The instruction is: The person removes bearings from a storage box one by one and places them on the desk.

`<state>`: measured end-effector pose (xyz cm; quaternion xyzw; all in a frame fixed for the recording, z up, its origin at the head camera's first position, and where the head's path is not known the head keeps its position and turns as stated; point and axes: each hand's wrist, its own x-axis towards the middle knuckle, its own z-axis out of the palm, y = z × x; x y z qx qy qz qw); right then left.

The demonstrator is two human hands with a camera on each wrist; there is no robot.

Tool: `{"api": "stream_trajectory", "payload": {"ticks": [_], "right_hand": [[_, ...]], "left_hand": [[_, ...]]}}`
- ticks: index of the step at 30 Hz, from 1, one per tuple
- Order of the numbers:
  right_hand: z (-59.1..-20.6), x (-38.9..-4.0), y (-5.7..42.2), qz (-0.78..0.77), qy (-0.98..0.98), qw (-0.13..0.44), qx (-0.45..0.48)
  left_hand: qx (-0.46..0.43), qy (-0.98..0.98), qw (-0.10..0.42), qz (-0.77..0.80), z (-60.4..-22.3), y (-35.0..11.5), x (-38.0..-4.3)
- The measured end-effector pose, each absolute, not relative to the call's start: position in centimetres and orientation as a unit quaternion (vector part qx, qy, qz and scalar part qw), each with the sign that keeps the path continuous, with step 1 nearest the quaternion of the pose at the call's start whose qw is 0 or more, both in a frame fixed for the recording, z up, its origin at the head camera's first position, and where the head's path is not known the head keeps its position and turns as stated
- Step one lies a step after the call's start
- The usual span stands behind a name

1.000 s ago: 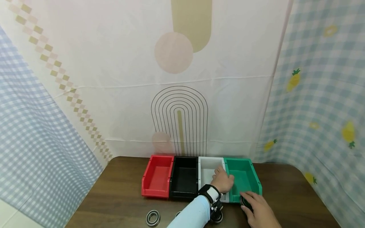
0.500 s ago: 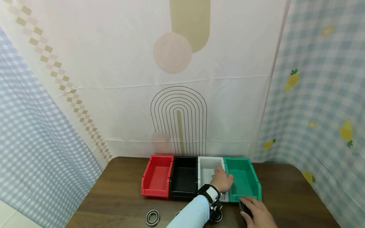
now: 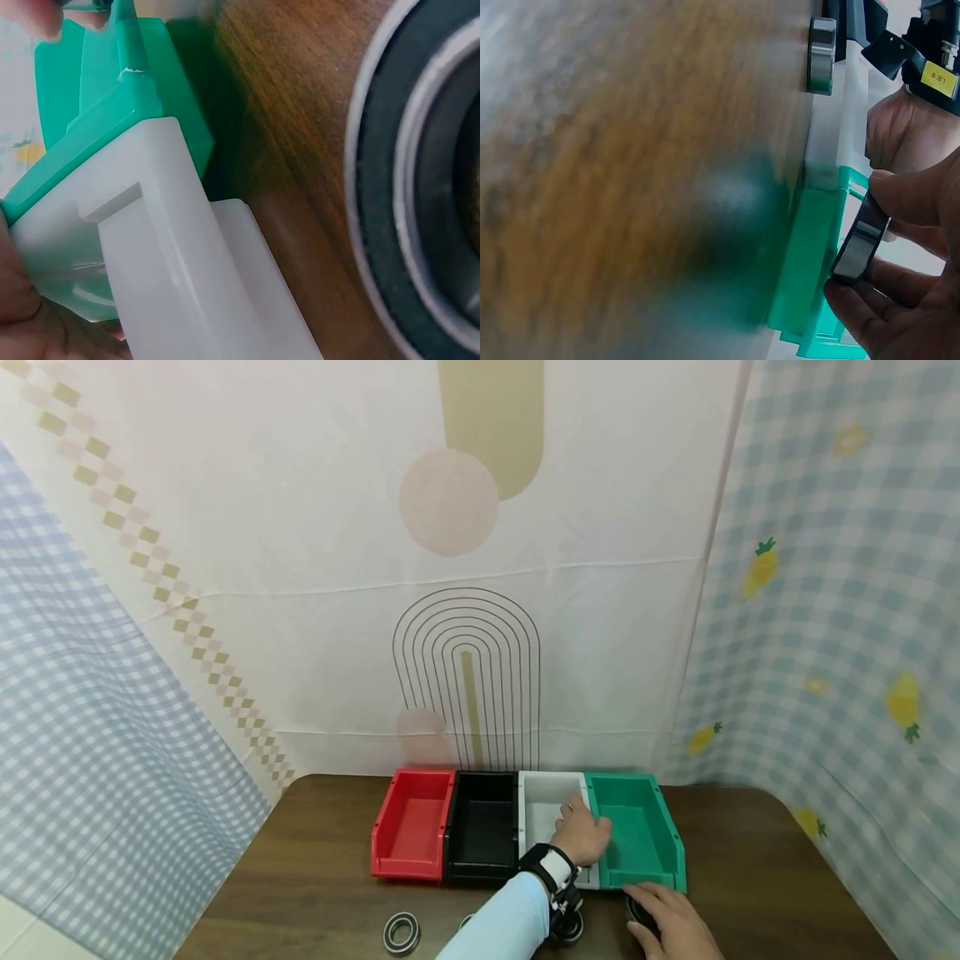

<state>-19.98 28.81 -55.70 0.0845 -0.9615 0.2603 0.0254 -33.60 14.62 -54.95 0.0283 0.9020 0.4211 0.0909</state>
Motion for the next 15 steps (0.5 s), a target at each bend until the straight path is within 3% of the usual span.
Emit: {"api": "stream_trajectory", "payload": {"ticks": [10, 15], "right_hand": [[-55.64, -19.95, 28.73, 0.246, -0.965, 0.022, 0.091], [-55.54, -20.16, 29.09, 0.214, -0.968, -0.01, 0.13]], "left_hand": [[0.031, 0.901, 0.084, 0.425, -54.86, 14.58, -33.53], [0.031, 0.9, 0.088, 0.426, -54.85, 14.54, -33.39]]}}
